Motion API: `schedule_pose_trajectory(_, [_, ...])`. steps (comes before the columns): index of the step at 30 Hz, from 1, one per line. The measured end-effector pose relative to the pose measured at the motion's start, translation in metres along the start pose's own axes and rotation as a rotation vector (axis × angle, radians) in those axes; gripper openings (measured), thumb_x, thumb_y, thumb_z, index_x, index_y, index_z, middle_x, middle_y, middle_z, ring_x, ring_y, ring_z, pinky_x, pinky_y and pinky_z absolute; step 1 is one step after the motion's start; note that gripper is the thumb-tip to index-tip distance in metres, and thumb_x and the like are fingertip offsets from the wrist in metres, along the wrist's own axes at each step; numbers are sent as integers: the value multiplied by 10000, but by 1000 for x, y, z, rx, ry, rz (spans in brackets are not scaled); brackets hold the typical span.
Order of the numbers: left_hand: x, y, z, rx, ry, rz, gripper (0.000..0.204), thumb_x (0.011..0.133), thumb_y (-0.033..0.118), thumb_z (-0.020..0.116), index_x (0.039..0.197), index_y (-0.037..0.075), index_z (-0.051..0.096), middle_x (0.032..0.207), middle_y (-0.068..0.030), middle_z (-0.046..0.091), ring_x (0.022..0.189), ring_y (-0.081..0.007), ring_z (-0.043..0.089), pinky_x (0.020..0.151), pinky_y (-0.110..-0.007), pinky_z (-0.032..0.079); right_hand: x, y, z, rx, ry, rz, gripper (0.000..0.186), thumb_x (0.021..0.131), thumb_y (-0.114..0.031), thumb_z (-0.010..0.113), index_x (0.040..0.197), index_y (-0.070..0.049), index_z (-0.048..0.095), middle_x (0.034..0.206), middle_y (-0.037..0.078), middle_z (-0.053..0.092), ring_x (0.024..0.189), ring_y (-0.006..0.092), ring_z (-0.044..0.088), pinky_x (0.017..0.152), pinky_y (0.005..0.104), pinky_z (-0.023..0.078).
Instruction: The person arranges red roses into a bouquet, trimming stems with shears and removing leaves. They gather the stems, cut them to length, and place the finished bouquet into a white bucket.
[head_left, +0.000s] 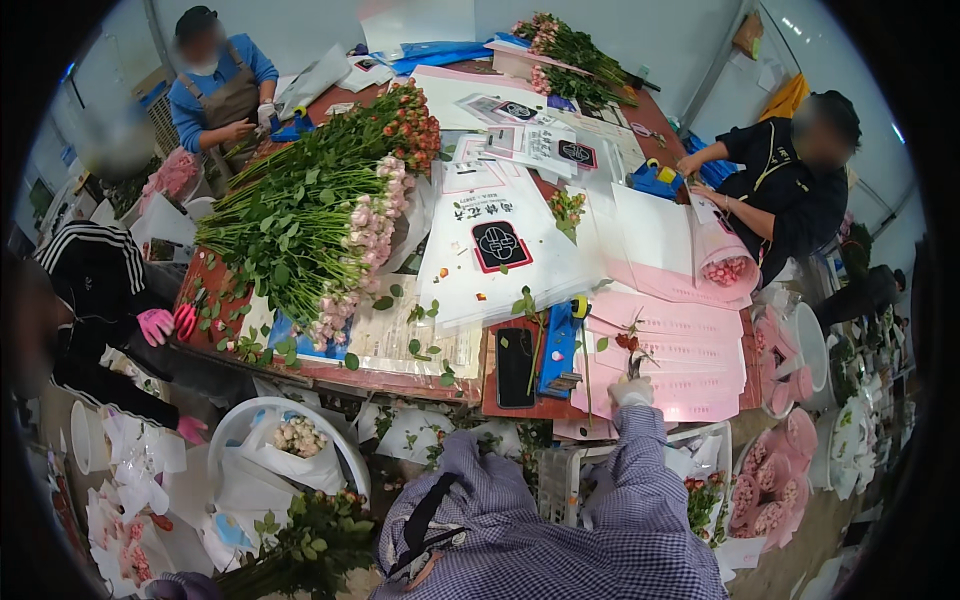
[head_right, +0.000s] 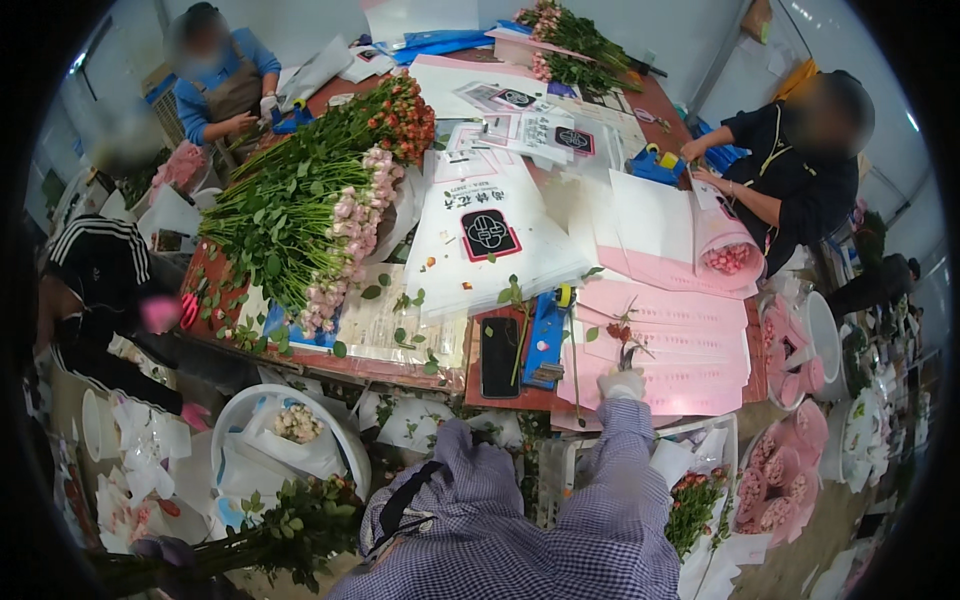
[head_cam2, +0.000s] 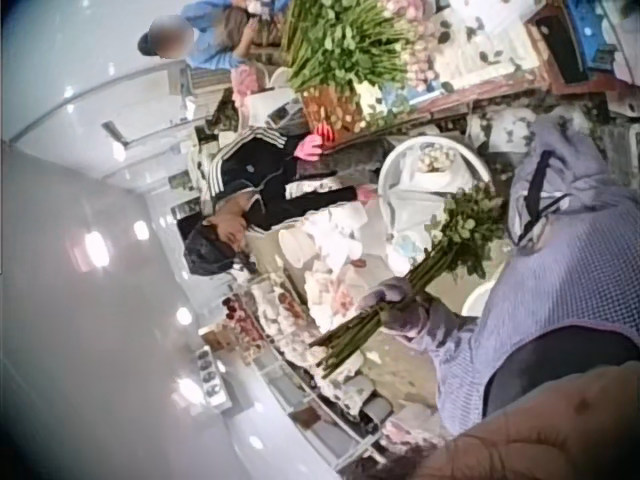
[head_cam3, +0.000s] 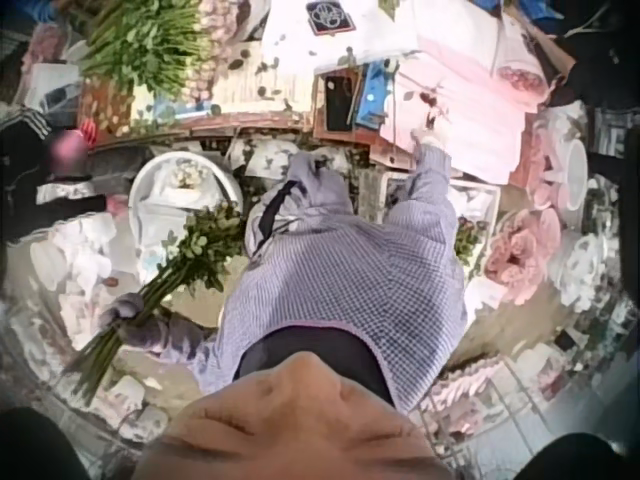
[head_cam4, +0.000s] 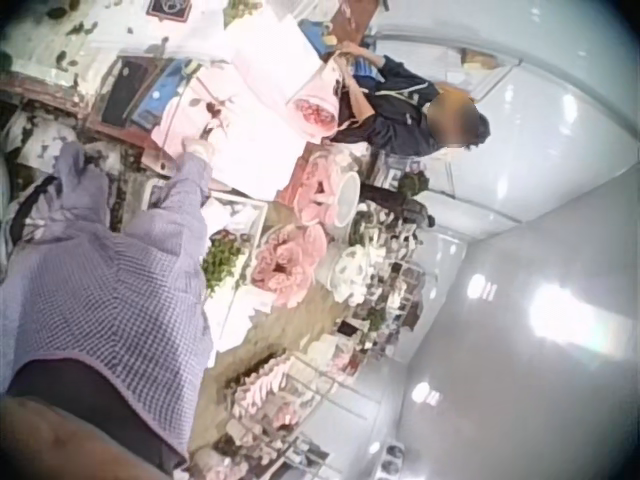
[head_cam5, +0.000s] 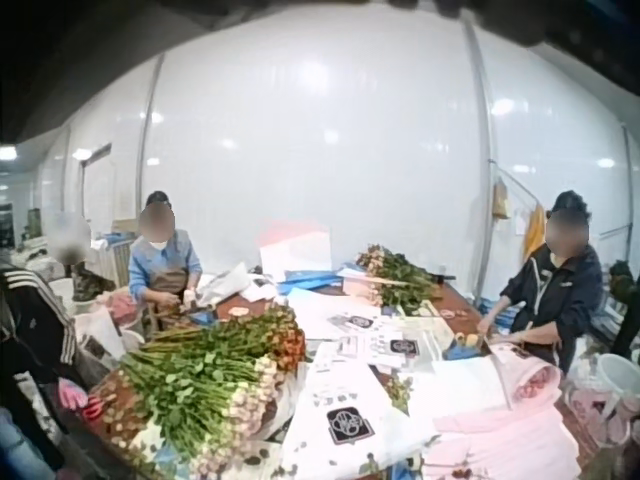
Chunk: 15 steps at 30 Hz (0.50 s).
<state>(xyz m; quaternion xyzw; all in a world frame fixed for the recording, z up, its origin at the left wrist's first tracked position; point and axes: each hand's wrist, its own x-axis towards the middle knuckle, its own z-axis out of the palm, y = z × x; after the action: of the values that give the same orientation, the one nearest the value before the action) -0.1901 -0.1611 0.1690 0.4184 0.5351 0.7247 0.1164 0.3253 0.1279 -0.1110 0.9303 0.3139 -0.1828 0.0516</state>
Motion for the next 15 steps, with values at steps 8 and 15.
schedule_pose_trajectory(8, [-5, -13, 21, -71, -13, -73, 393, 753, 385, 596, 952, 58, 508, 701, -48, 482, 582, -161, 441, 488, -272, 386, 30, 17, -37, 481, 230, -263, 363, 692, -248, 597, 907, 36, 524, 825, 241, 583, 801, 361, 574, 713, 393, 455])
schedule_pose_trajectory(15, [-2, -9, 33, -110, -8, -169, 355, 736, 334, 639, 968, 91, 524, 804, -45, 507, 660, -163, 467, 562, -286, 413, 43, -64, -27, 347, 363, -330, 333, 706, -237, 593, 937, -12, 510, 912, 193, 560, 859, 360, 547, 758, 425, 427])
